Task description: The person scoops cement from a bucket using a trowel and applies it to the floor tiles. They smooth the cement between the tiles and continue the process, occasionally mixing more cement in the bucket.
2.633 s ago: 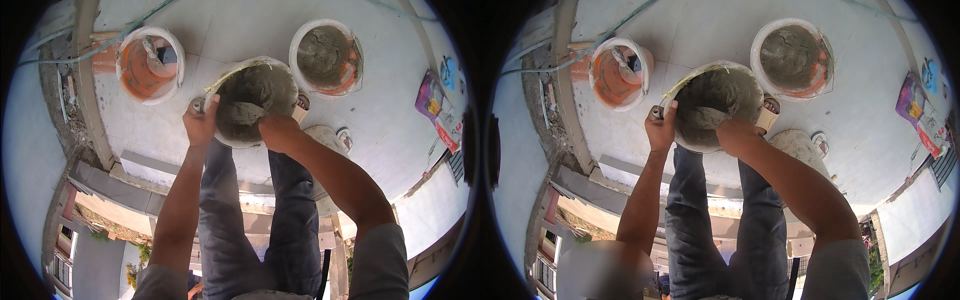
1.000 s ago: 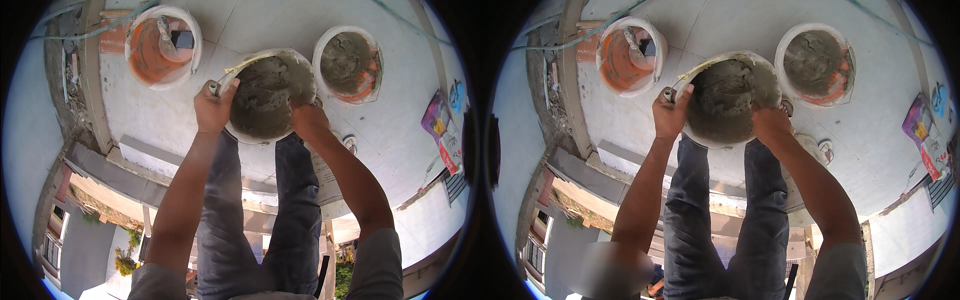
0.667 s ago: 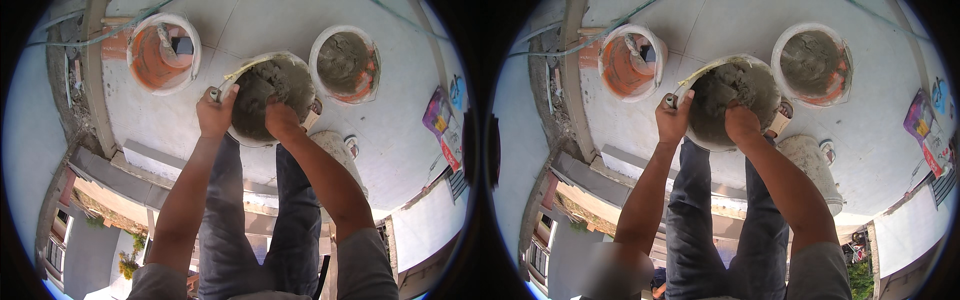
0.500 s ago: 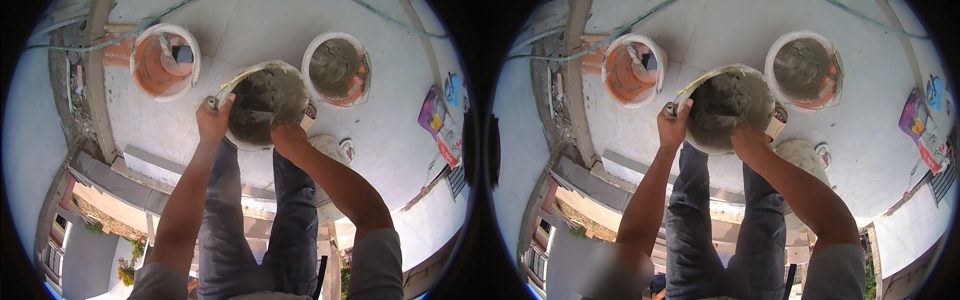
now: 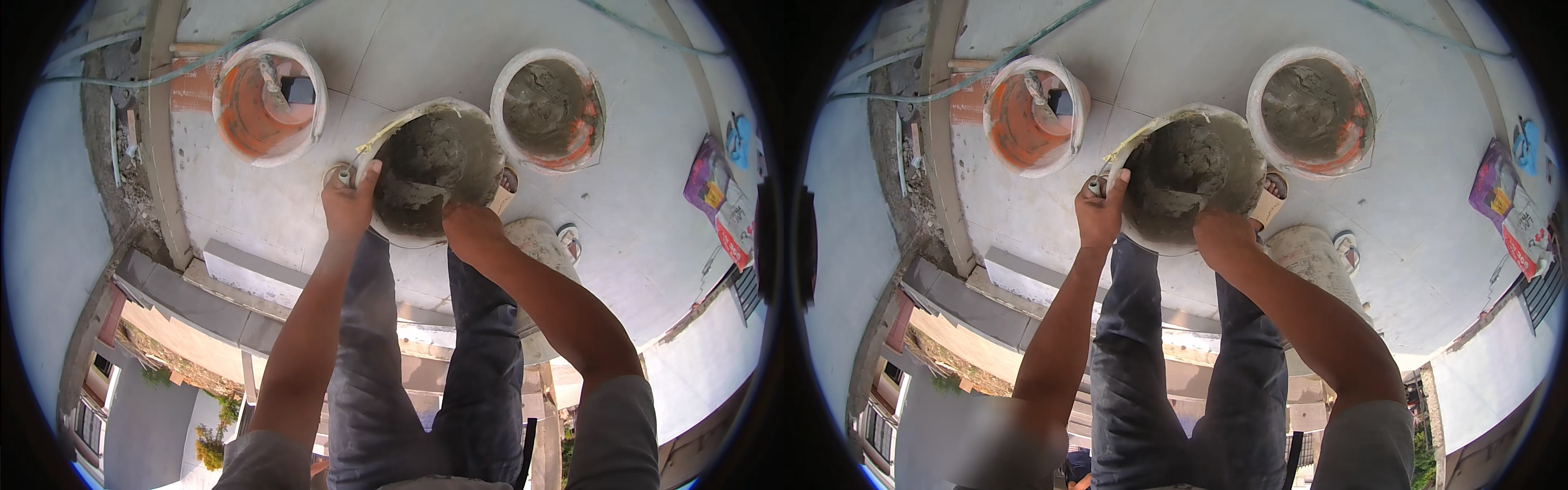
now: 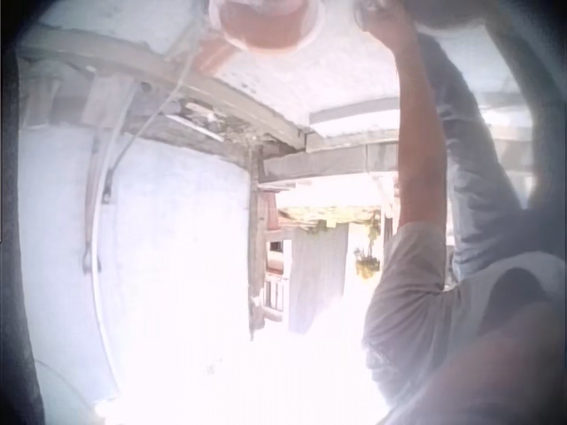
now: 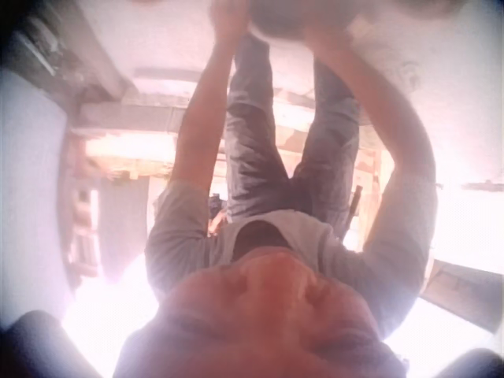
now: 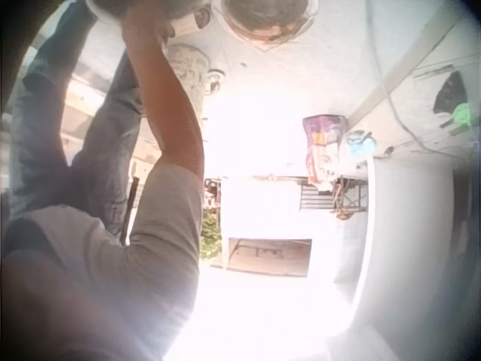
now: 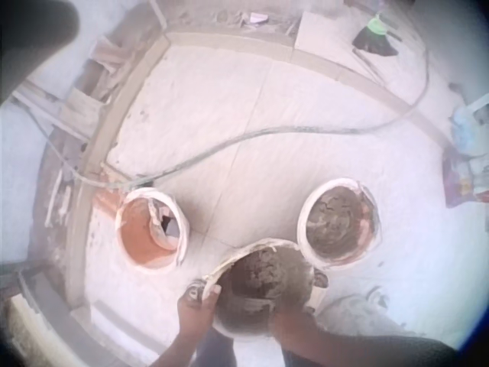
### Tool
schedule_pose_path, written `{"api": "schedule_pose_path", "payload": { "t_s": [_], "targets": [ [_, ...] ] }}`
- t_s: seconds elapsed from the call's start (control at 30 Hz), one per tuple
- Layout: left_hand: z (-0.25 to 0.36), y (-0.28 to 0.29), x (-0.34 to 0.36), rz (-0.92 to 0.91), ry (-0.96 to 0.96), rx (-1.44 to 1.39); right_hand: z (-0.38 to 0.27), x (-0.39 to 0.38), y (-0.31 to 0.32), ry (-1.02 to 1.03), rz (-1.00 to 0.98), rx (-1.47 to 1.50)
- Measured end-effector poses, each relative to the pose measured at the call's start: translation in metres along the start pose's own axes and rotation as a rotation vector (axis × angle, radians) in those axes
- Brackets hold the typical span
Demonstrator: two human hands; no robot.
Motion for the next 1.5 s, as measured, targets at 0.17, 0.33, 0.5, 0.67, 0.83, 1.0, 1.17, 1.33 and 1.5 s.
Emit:
{"api": "schedule_pose_path", "payload": {
  "t_s": [0.17, 0.33, 0.5, 0.67, 0.83, 1.0, 1.17, 1.33, 1.5],
  "targets": [
    [-0.012, 0.002, -0.003, -0.005, -0.017, -0.071, 0.045, -0.009, 0.032, -0.285, 0.047, 0.090],
    [-0.009, -0.003, -0.005, -0.026, -0.022, -0.106, -0.005, 0.019, -0.011, -0.195, 0.086, 0.138],
    [-0.003, 0.011, -0.005, 0.003, -0.011, -0.197, -0.023, -0.036, 0.004, -0.125, 0.021, 0.413],
    [0.001, 0.012, 0.000, -0.094, 0.097, -0.106, -0.005, 0.018, -0.021, -0.139, -0.053, 0.349],
    [0.009, 0.012, 0.025, -0.146, 0.127, 0.038, 0.023, 0.025, 0.019, -0.349, 0.056, 0.301],
    [0.016, 0.006, 0.031, -0.166, 0.071, 0.057, 0.026, -0.001, 0.075, -0.444, 0.215, 0.045],
    [0.018, -0.002, 0.036, -0.219, 0.033, 0.104, -0.039, 0.068, 0.024, -0.100, 0.189, -0.223],
    [-0.006, 0.010, 0.029, -0.185, 0.148, 0.072, -0.049, 0.011, 0.025, 0.099, 0.092, -0.136],
    [-0.011, 0.006, 0.016, -0.191, 0.112, -0.006, 0.015, 0.028, 0.041, -0.415, 0.077, -0.036]
  ]
}}
Point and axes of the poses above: each hand's wrist, its own x-axis towards the middle knuckle, its own y-axis out of the back of the hand, z = x × y, the point moved 6 cm from there along x, towards the middle knuckle, and after that the axes turned 10 degrees about -x, right-handed, at the moved point
